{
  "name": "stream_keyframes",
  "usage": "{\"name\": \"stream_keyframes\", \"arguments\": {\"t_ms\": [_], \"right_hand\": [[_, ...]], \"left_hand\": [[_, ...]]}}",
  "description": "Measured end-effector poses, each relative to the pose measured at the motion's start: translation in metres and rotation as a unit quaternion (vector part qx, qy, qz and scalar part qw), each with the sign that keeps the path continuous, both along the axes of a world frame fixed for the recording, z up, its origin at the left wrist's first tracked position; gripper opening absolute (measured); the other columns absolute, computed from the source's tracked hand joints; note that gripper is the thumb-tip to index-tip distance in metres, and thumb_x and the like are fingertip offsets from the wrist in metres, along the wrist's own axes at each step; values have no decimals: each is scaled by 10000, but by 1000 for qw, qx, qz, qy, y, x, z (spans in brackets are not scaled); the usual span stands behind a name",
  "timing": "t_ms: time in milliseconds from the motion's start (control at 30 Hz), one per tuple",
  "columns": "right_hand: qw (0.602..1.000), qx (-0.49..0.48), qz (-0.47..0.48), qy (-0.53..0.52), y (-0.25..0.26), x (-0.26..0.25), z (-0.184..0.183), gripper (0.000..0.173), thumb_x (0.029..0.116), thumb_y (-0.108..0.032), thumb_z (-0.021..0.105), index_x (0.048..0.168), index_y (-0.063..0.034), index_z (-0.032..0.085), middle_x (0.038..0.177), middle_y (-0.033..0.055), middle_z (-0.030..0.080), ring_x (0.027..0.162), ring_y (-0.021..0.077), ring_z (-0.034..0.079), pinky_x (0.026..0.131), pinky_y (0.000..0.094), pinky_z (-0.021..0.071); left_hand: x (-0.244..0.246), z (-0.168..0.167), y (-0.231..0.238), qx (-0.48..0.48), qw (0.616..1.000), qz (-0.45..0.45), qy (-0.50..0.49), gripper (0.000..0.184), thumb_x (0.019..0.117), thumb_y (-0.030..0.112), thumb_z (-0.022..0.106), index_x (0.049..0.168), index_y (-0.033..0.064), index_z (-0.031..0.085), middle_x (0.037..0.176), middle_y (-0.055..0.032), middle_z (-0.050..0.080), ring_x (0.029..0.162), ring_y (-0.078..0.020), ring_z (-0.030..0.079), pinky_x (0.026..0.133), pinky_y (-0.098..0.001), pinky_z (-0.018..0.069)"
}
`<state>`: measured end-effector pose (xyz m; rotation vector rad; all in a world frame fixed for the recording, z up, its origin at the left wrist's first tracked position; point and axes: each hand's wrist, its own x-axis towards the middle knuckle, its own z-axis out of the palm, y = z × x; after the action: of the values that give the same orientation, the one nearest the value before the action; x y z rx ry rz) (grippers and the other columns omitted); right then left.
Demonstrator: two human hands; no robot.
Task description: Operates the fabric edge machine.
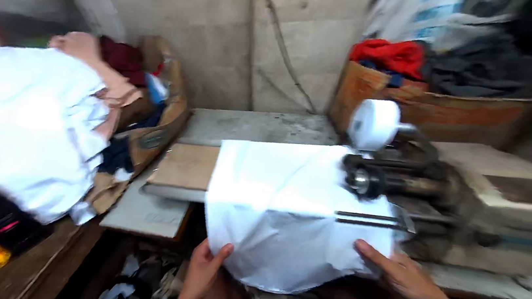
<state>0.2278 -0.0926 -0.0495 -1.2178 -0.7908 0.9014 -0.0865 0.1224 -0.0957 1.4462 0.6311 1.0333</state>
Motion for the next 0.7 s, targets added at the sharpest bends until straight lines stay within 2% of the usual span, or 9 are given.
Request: {"name": "stream_keyframes", "arguments": {"t_ms": [100, 200, 300, 433, 700], "right_hand": [[999, -23, 38, 3, 3, 7, 2, 317, 1000, -380, 643, 1217, -150, 653, 1020, -45, 760, 938, 74, 723, 895, 300, 605], [998, -30, 58, 8, 2, 10, 1, 280, 1028, -330, 595, 1217, -127, 638, 1006, -46, 757, 927, 65, 720, 885, 293, 604], [997, -28, 74, 9, 3, 13, -1, 294, 1033, -345, 590, 1214, -120, 643, 1010, -41, 752, 931, 66, 715, 888, 296, 598], [995, -31, 94, 6, 4, 15, -1, 296, 1039, -347, 582, 1214, -116, 642, 1015, -39, 750, 941, 67, 715, 903, 303, 596], [994, -24, 102, 3, 5, 13, 1, 278, 1042, -318, 582, 1233, -124, 640, 1044, -44, 751, 976, 64, 711, 934, 301, 585]], "left_hand": [[0, -2, -1, 16, 1000, -7, 24, 193, 932, 128, 711, 1113, 64, 692, 973, 14, 771, 896, -94, 739, 853, -303, 623], [1, -2, -3, 26, 999, -29, 28, 205, 868, 120, 788, 1065, 128, 733, 960, 45, 783, 878, -77, 746, 835, -293, 631], [0, -3, 0, 38, 998, -33, 43, 123, 920, 85, 724, 1027, 143, 743, 938, 65, 783, 863, -59, 742, 833, -285, 626], [0, 1, 1, 26, 998, -48, 29, 147, 961, 114, 691, 1103, 150, 707, 1009, 70, 773, 946, -67, 730, 901, -305, 607], [-4, 2, 11, 16, 998, -60, 12, 194, 946, 114, 714, 1137, 143, 691, 1026, 50, 775, 952, -83, 734, 907, -314, 607]]}}
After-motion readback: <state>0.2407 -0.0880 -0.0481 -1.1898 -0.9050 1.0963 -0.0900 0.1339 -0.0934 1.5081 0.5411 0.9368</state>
